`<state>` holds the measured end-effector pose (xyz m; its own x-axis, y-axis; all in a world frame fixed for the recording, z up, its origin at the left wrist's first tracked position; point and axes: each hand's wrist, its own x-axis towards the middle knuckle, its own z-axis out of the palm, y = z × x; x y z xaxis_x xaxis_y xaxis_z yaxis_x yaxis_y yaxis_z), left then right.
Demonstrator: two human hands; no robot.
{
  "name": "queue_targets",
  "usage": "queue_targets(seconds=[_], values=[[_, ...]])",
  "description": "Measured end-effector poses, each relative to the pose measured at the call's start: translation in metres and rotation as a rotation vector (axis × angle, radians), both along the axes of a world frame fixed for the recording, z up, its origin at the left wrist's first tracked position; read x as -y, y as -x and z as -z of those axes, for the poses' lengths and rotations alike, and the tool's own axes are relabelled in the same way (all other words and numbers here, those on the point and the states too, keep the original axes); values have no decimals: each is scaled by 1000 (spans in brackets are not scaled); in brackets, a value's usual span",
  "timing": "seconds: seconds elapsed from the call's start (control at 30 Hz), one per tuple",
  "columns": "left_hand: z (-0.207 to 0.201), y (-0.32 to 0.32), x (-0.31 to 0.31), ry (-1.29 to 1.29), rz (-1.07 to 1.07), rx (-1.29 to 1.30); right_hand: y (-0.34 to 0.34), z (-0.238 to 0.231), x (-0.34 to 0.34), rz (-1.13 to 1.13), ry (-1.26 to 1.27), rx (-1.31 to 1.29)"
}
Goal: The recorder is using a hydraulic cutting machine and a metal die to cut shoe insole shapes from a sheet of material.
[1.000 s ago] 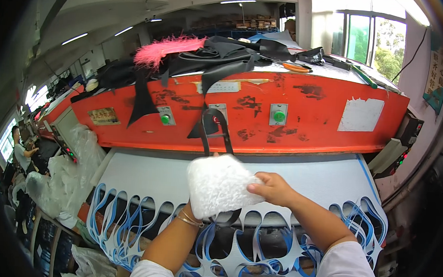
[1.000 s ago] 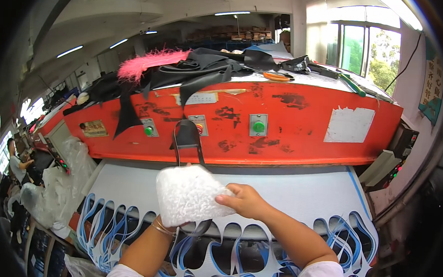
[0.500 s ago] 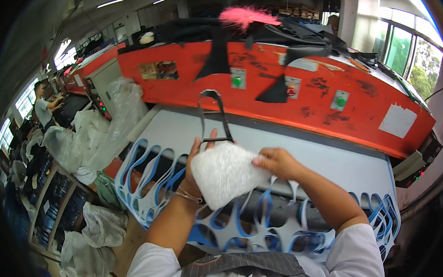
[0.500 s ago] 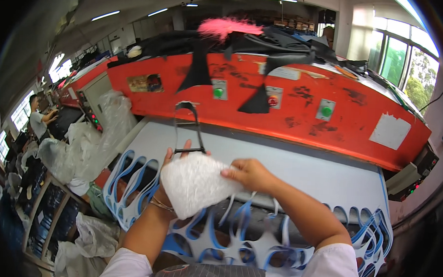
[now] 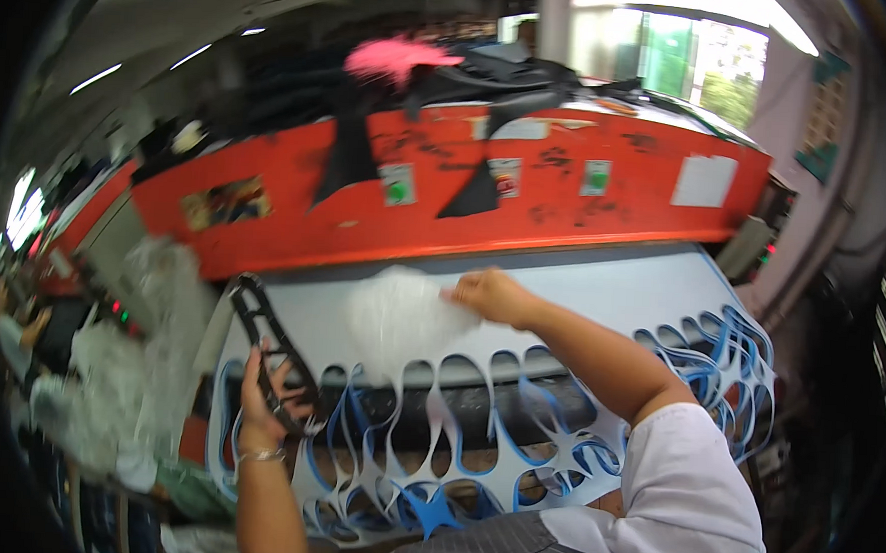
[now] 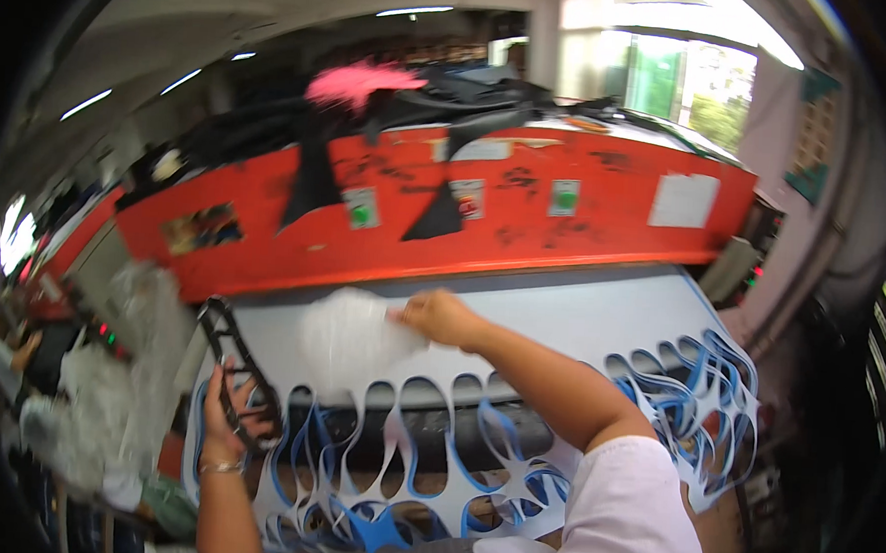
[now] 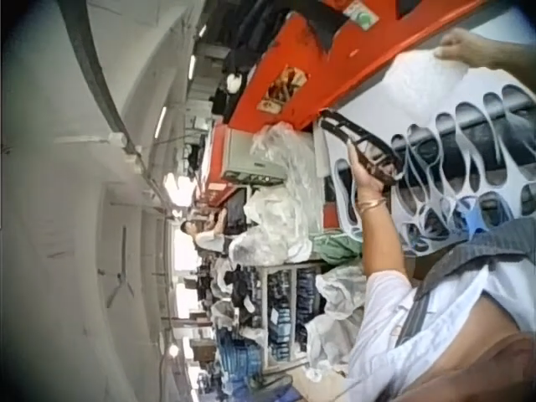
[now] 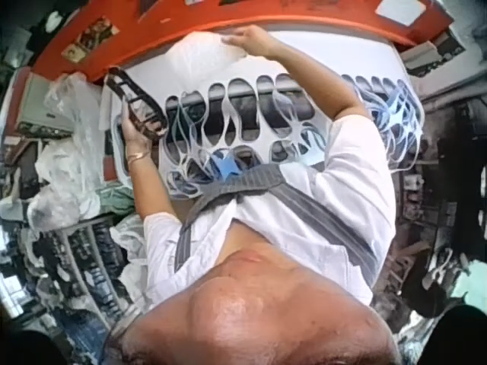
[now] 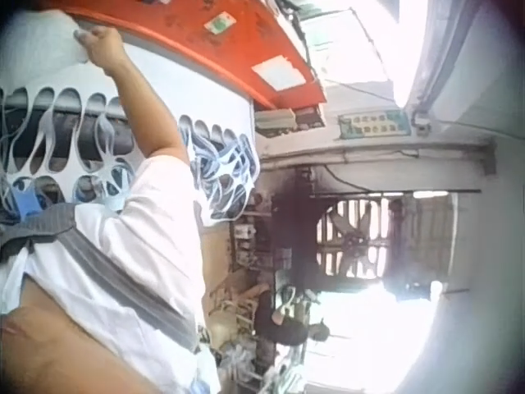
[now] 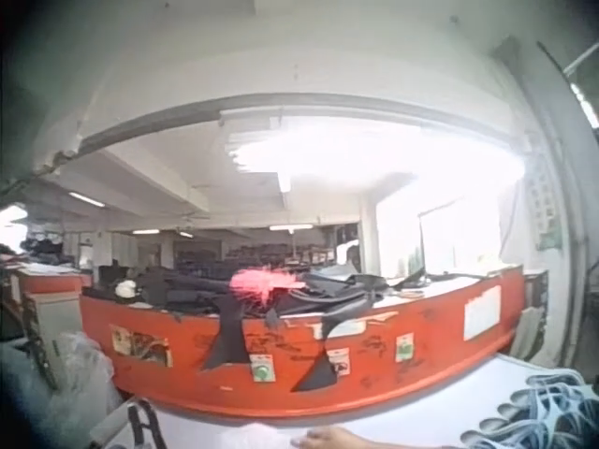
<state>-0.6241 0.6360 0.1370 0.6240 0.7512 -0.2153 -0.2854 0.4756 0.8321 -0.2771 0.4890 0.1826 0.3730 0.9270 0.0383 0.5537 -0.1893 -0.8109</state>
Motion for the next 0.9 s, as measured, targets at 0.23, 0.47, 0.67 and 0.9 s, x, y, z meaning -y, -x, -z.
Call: queue_targets(seconds=[0.23, 0.47, 0.67, 0.9], values=[[29, -82, -50, -1414, -81, -524, -197, -117, 15, 534, -869, -516], [98, -245, -70, -1623, 118, -1194, -319, -133, 7, 345, -690, -393], [133, -301, -74, -1635, 163, -1343, -342, -56, 197, 617, -380, 81], [129, -325, -57, -1614, 154, -1378, -340, 43, 374, 1047, -50, 19]])
